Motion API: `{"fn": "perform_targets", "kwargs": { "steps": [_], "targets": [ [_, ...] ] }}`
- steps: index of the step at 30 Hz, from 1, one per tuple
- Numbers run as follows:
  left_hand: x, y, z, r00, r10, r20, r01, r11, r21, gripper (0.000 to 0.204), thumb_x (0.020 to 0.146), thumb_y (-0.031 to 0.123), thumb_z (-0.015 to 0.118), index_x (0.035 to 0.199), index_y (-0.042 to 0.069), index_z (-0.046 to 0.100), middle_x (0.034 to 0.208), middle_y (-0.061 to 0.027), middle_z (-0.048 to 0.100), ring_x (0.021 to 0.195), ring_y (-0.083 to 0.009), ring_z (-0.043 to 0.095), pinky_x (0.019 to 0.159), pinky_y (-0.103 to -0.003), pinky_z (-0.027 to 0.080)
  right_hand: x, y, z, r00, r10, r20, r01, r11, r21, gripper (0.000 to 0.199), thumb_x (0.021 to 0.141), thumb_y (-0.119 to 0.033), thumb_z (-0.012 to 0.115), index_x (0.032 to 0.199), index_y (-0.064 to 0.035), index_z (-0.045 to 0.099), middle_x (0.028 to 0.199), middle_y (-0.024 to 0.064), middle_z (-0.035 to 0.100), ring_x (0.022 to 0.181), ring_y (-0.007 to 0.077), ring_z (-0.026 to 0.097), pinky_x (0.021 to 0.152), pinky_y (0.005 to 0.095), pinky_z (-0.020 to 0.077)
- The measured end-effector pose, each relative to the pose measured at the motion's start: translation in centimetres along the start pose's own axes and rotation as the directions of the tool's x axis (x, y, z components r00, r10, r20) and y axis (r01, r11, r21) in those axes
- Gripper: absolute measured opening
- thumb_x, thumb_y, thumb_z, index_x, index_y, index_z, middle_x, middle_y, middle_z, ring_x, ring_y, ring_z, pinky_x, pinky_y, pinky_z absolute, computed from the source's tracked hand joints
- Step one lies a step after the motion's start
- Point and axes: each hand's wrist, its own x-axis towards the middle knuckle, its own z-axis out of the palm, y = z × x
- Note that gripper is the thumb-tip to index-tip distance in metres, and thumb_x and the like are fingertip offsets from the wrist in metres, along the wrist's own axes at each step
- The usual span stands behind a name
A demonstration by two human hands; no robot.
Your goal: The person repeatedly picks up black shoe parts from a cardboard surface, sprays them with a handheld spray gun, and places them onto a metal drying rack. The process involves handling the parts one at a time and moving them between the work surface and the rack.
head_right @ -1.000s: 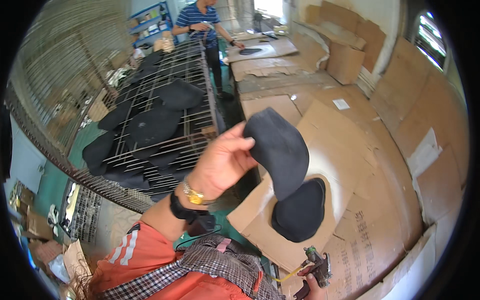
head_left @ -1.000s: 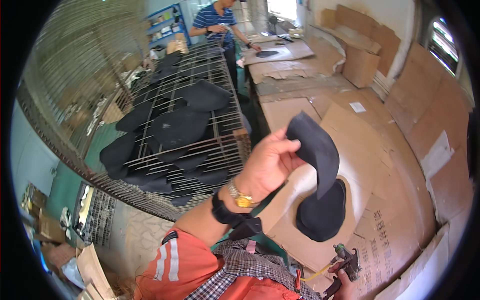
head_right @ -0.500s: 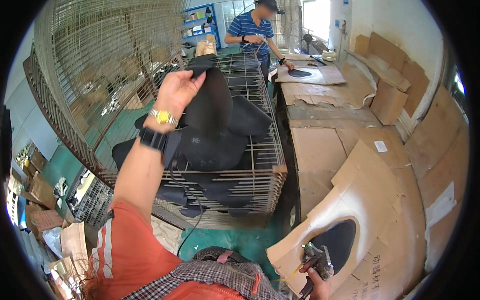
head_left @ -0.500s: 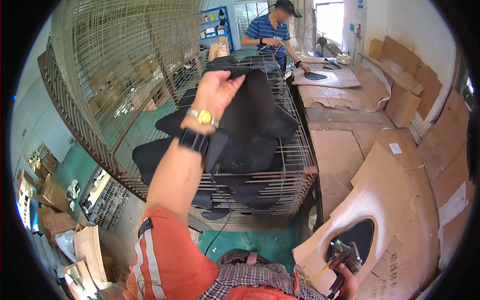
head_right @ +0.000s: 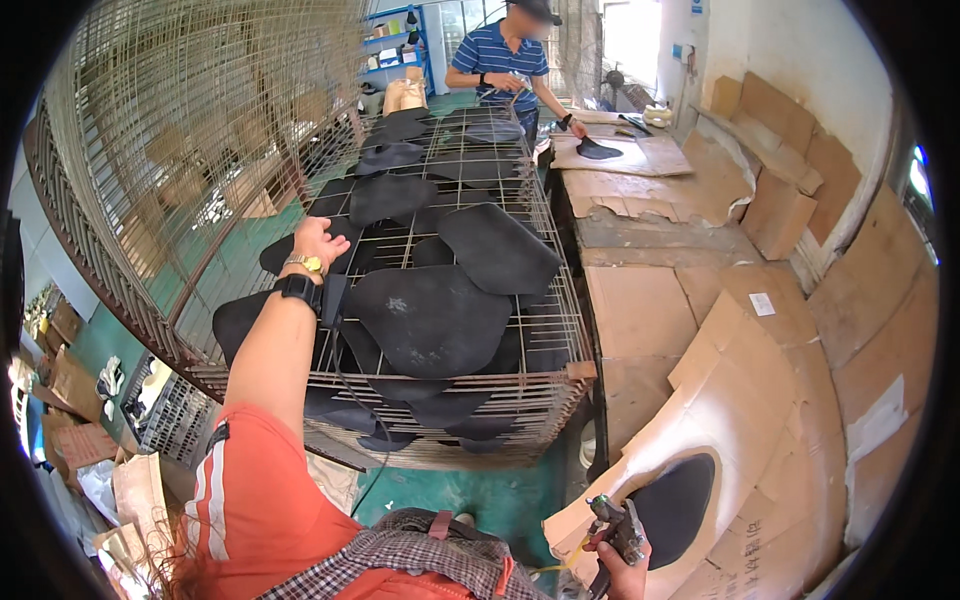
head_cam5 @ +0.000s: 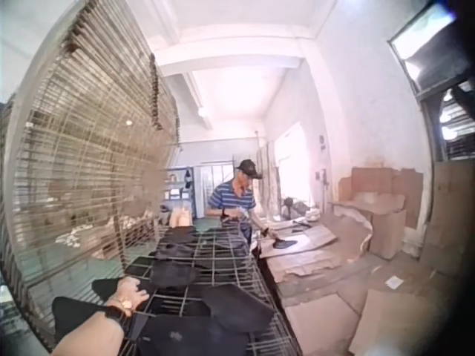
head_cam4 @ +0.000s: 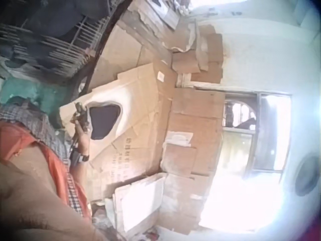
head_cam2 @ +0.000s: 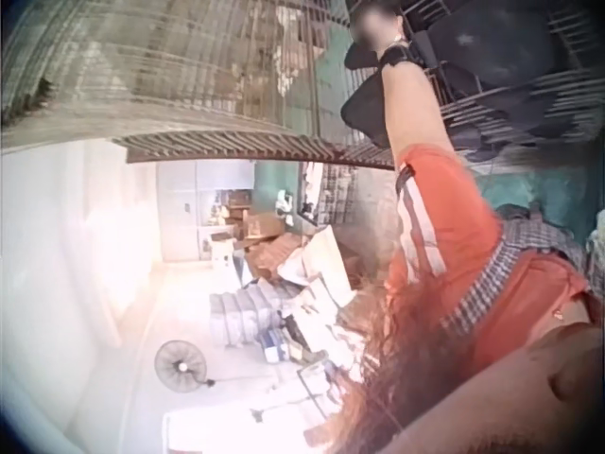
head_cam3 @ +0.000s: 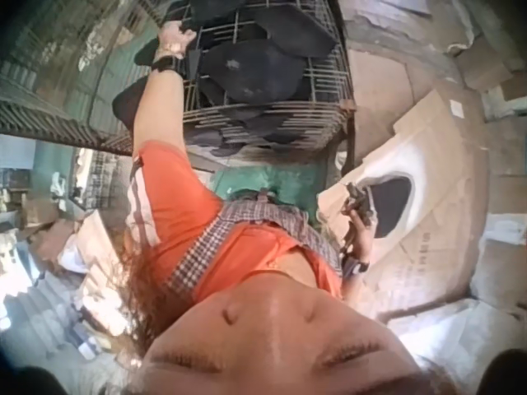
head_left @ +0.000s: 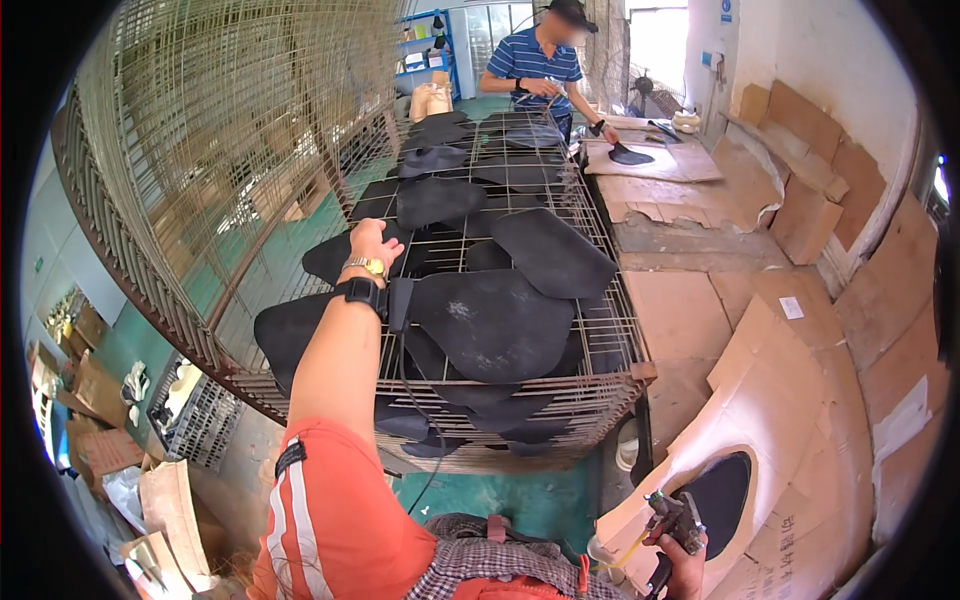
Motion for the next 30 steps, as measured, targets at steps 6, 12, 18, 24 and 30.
{"fn": "perform_targets", "kwargs": {
  "steps": [6,12,18,24,30],
  "targets": [
    [-19.0,-0.1,1.2,0.702,0.18,0.689,-0.011,0.97,-0.243,0.035,0.09,0.006,0.051,0.123,-0.002,0.043,0.116,-0.0189,0.054,0.11,-0.0333,0.055,0.097,-0.043,0.046,-5.7,-0.8,-3.4,0.982,-0.064,-0.178,0.058,0.998,-0.04,0.068,0.086,-0.009,0.061,0.145,-0.0029,0.028,0.128,0.0131,0.055,0.087,0.013,0.06,0.069,0.024,0.0477],
    [-35.6,-11.7,0.9,0.469,0.184,0.864,-0.139,0.981,-0.134,0.016,0.092,0.01,0.055,0.103,0.001,0.061,0.084,-0.0081,0.063,0.079,-0.0224,0.063,0.072,-0.034,0.053,-14.3,-0.3,-8.2,0.838,-0.246,-0.486,0.195,0.969,-0.155,0.051,0.079,-0.015,0.062,0.125,0.0036,0.048,0.088,0.0096,0.06,0.082,0.0188,0.059,0.076,0.0342,0.0487],
    [-40.0,-20.5,4.7,0.386,-0.123,0.914,0.101,0.991,0.091,0.025,0.096,0.022,0.052,0.104,0.0,0.062,0.082,-0.0066,0.064,0.076,-0.0175,0.064,0.073,-0.03,0.054,-22.7,0.0,-10.4,0.682,-0.202,-0.703,0.066,0.974,-0.215,0.029,0.083,-0.009,0.057,0.11,0.0019,0.057,0.087,0.0057,0.063,0.077,0.0116,0.058,0.071,0.0272,0.0464],
    [-42.7,-26.9,6.6,0.317,-0.366,0.875,0.166,0.93,0.328,0.025,0.095,0.023,0.055,0.104,0.002,0.063,0.081,-0.0059,0.066,0.073,-0.0162,0.064,0.069,-0.028,0.053,-25.9,1.9,-8.6,0.686,-0.103,-0.72,0.15,0.989,0.001,0.049,0.082,-0.01,0.065,0.127,0.0011,0.048,0.082,0.0072,0.062,0.073,0.0154,0.06,0.067,0.0281,0.0477],
    [-41.4,-30.7,6.0,0.289,-0.523,0.802,0.268,0.848,0.457,0.02,0.093,0.018,0.057,0.106,0.003,0.062,0.081,-0.0056,0.065,0.071,-0.0159,0.064,0.068,-0.029,0.053,-29.6,3.3,-7.3,0.582,-0.063,-0.811,0.07,0.997,-0.028,0.059,0.078,-0.011,0.069,0.131,0.0015,0.046,0.082,0.0084,0.063,0.072,0.0157,0.06,0.067,0.0281,0.0474]
  ]
}}
